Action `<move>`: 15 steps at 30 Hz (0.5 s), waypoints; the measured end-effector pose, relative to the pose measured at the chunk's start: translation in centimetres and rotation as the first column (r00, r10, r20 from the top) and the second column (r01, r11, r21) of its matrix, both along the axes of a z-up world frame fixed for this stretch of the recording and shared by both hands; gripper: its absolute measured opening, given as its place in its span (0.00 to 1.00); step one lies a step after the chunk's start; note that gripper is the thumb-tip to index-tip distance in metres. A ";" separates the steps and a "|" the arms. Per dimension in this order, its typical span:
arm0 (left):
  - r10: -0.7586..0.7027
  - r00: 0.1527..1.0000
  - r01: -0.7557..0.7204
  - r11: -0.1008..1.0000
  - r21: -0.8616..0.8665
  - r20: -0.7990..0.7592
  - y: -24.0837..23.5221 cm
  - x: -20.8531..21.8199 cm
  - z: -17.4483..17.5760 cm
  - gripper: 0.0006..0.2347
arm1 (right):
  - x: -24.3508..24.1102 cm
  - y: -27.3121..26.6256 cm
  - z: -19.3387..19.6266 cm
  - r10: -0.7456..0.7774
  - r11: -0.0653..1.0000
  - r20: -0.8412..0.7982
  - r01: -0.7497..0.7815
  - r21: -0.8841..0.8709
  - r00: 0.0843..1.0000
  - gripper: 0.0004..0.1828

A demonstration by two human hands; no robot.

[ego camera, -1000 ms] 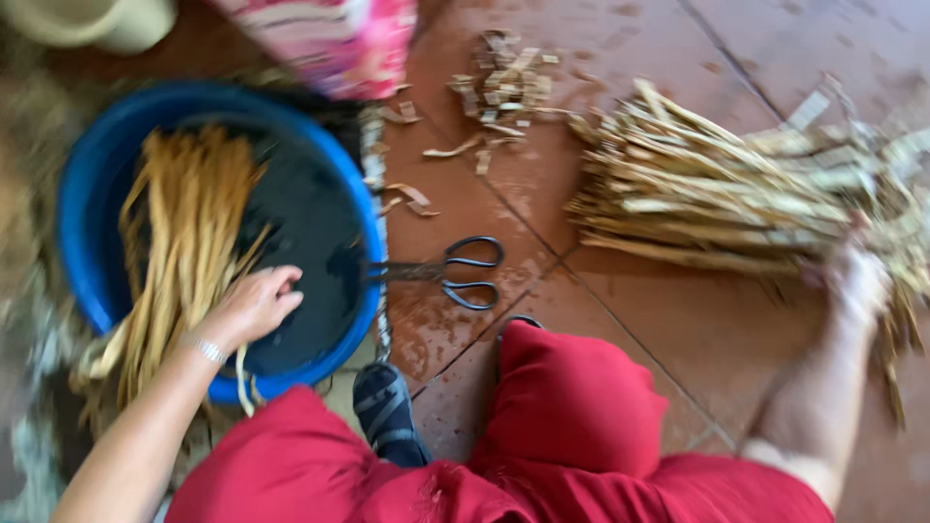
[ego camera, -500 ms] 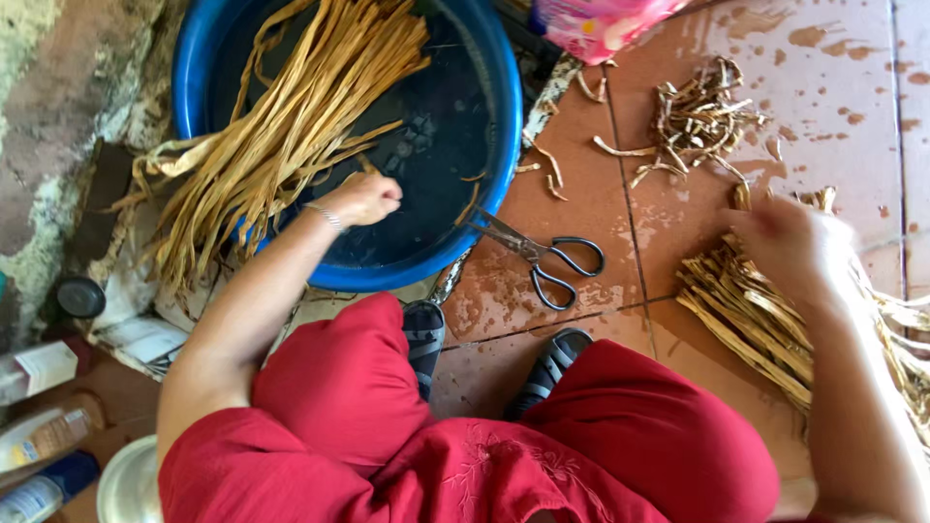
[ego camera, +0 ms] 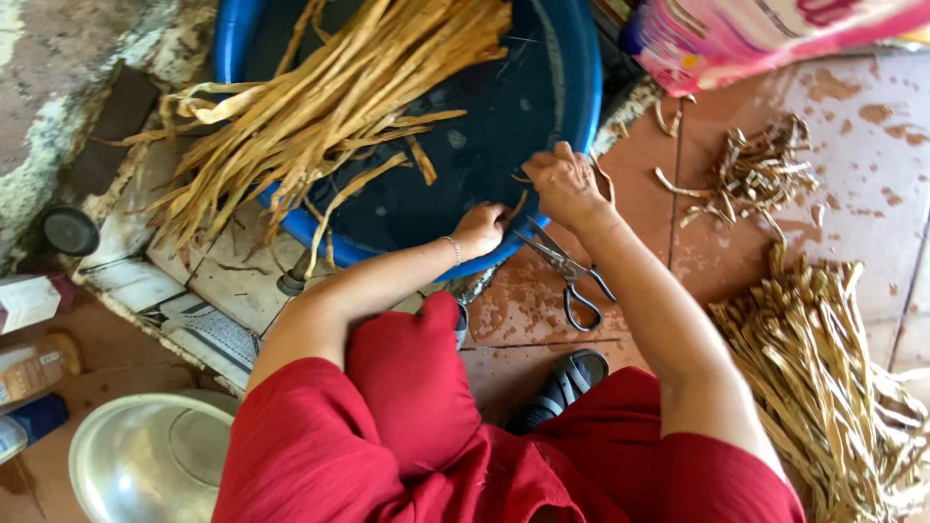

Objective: The person sits on the floor and processes dried plant stalks. They pull fibers from the stalks by hand and use scissors to trim the ends, placing the processed material into a pile on the floor.

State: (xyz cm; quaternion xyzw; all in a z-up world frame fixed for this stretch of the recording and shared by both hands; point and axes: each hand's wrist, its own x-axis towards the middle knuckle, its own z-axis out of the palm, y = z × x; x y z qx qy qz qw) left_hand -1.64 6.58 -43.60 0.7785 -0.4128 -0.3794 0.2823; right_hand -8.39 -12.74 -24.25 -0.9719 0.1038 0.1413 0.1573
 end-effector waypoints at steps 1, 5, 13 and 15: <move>0.012 1.000 -0.012 1.000 0.005 0.011 0.2 0.6 0.0 0.10 | 0.8 0.7 0.1 -0.027 0.998 -0.107 0.020 -0.064 0.994 0.23; 0.048 0.997 -0.050 0.998 -0.028 -0.060 -0.4 1.8 1.5 0.07 | 2.6 2.6 -0.4 0.079 0.973 -0.337 -0.146 -0.177 0.938 0.22; 0.153 0.964 -0.166 0.985 -0.041 -0.216 -2.1 5.0 4.0 0.07 | 3.1 2.0 -5.6 0.017 1.000 -0.226 -0.018 0.000 0.974 0.23; 0.159 0.962 -0.170 0.985 -0.030 -0.220 -1.8 4.9 4.3 0.06 | 3.8 2.0 -6.7 0.002 0.997 -0.319 0.022 0.071 0.948 0.19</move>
